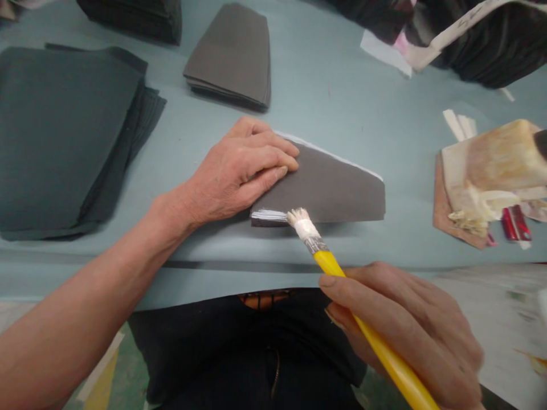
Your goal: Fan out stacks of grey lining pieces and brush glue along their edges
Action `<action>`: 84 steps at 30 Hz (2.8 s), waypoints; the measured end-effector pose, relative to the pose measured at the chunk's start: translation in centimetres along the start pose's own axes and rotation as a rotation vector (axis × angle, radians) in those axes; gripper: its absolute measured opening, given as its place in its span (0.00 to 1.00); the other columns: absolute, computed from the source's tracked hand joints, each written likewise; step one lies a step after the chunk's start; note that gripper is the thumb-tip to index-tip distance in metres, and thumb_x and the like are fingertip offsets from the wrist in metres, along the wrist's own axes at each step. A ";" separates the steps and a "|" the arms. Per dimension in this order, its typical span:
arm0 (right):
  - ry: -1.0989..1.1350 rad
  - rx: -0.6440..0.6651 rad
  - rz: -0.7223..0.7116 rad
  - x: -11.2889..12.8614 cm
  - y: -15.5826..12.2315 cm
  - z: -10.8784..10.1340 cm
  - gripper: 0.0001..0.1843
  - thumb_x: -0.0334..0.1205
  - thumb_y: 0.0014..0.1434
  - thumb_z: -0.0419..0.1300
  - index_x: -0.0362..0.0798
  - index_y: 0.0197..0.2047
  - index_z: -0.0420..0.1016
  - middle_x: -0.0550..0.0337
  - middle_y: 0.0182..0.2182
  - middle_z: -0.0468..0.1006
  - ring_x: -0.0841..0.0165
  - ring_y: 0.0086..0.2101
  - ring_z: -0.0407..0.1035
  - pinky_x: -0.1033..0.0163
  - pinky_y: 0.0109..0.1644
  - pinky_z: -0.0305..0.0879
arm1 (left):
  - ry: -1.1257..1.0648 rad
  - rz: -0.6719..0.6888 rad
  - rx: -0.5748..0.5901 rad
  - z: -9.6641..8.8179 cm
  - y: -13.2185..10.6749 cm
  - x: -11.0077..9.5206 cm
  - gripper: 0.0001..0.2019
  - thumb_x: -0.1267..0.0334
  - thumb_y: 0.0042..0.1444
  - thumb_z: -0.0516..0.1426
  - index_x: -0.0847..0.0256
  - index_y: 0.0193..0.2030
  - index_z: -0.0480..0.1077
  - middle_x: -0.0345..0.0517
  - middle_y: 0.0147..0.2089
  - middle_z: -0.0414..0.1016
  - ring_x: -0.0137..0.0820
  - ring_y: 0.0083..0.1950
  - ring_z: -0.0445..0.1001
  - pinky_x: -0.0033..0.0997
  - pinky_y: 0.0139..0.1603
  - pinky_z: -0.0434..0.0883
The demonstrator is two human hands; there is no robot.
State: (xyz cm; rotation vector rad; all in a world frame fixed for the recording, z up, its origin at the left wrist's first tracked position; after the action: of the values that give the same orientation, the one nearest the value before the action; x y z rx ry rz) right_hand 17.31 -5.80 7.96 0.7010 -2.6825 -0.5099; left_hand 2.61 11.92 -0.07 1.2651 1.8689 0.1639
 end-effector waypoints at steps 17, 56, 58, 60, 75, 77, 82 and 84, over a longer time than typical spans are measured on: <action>0.024 -0.075 0.026 -0.7 -1.4 -0.6 0.04 0.29 0.73 0.62 0.45 0.49 0.78 0.63 0.32 0.81 0.74 0.30 0.73 0.67 0.34 0.69 | 0.037 0.027 0.026 -0.2 0.1 0.3 0.14 0.54 0.79 0.51 0.49 0.57 0.78 0.38 0.62 0.84 0.39 0.62 0.80 0.54 0.71 0.69; -0.022 -0.237 0.215 -1.9 -3.4 -0.6 0.06 0.30 0.74 0.61 0.46 0.50 0.78 0.64 0.35 0.82 0.76 0.32 0.76 0.70 0.40 0.74 | 0.125 -0.040 0.022 -0.5 0.3 -0.1 0.10 0.58 0.77 0.56 0.49 0.56 0.80 0.38 0.63 0.84 0.38 0.63 0.81 0.53 0.71 0.70; -0.079 -0.240 0.230 -2.9 -4.6 -1.1 0.06 0.29 0.73 0.62 0.45 0.50 0.78 0.63 0.36 0.84 0.76 0.32 0.77 0.71 0.40 0.75 | 0.126 -0.016 0.020 -0.5 0.3 -0.2 0.10 0.60 0.76 0.57 0.52 0.56 0.80 0.41 0.63 0.84 0.37 0.63 0.81 0.52 0.71 0.70; -0.120 -0.247 0.252 -3.8 -5.5 -1.6 0.05 0.28 0.73 0.62 0.45 0.49 0.78 0.63 0.37 0.84 0.76 0.33 0.78 0.71 0.42 0.75 | 0.134 -0.007 0.015 -0.5 0.2 -0.2 0.10 0.62 0.76 0.57 0.54 0.57 0.80 0.43 0.63 0.84 0.37 0.63 0.81 0.52 0.71 0.70; -0.088 -0.304 0.306 -5.6 -6.0 -2.3 0.06 0.28 0.72 0.62 0.46 0.49 0.76 0.63 0.37 0.85 0.75 0.34 0.79 0.71 0.41 0.76 | 0.183 -0.063 0.025 -0.8 0.2 -0.4 0.10 0.61 0.75 0.58 0.49 0.56 0.80 0.37 0.63 0.84 0.37 0.64 0.80 0.49 0.73 0.68; -0.078 -0.305 0.320 -5.7 -6.1 -2.5 0.06 0.29 0.72 0.62 0.47 0.49 0.77 0.63 0.37 0.85 0.75 0.33 0.79 0.70 0.40 0.76 | 0.186 -0.100 0.036 -0.8 0.1 -0.3 0.11 0.59 0.76 0.57 0.47 0.57 0.80 0.36 0.64 0.83 0.38 0.65 0.80 0.51 0.74 0.68; -0.031 -0.305 0.294 -5.6 -5.9 -2.3 0.07 0.28 0.72 0.60 0.46 0.49 0.77 0.63 0.35 0.84 0.75 0.30 0.77 0.69 0.35 0.76 | 0.155 -0.105 0.026 -0.8 0.1 0.0 0.14 0.61 0.74 0.59 0.40 0.60 0.80 0.29 0.65 0.82 0.40 0.65 0.79 0.54 0.74 0.67; -0.032 -0.327 0.328 -6.2 -6.3 -2.4 0.05 0.30 0.72 0.62 0.47 0.49 0.77 0.63 0.35 0.85 0.73 0.31 0.78 0.68 0.36 0.77 | 0.139 -0.103 0.021 -0.9 0.2 -0.2 0.17 0.62 0.72 0.60 0.36 0.62 0.79 0.27 0.65 0.82 0.41 0.65 0.79 0.55 0.74 0.67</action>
State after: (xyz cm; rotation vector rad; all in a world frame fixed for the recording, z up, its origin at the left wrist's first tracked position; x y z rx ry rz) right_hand 25.94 -8.35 6.11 0.1590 -2.5792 -0.8438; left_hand 2.17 12.18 0.69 1.1952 2.0550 0.1816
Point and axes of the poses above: each hand's wrist, its own y-axis towards the middle knuckle, its own z-axis out of the palm, x = y × z, the point moved 5 cm from there along y, towards the middle knuckle
